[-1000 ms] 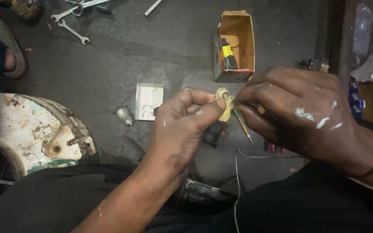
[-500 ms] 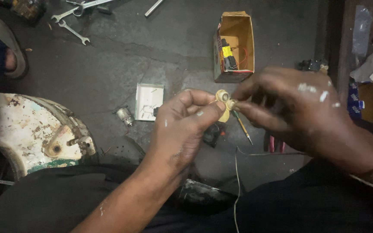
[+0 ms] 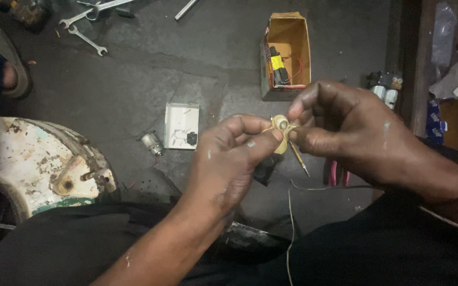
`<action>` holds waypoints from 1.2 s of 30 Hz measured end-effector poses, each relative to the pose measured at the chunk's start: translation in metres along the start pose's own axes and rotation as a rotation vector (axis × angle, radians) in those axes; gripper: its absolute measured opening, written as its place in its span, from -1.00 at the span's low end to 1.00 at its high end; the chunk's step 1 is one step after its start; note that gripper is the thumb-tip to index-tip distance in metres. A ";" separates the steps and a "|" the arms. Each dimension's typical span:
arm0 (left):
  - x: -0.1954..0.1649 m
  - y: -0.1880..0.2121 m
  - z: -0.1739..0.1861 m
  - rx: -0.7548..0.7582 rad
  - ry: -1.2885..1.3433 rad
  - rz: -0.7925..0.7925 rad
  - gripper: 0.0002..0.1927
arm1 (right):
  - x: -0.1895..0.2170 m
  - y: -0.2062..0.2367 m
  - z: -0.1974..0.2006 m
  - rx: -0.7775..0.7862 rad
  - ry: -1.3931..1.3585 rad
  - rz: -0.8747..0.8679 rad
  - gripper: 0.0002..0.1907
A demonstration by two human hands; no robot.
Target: The person sits on the floor of a workshop and assembles small electrical components. They hold a three-pronged plastic housing and insert small cylindrical parts into the slots, manipulating them with their fingers. Various tools and parts are scattered on the floor around them.
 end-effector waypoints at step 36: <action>-0.006 -0.001 -0.002 0.062 0.140 0.003 -0.78 | -0.014 0.000 0.000 0.027 -0.479 -0.118 -0.70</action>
Point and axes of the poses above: each hand's wrist, its own y-axis away from the middle knuckle, its own z-axis out of the back of the hand, x = y × z, the point moved 6 cm from there along -y, towards the middle knuckle, and after that the axes turned 6 degrees about -x, right-handed, at the moved point
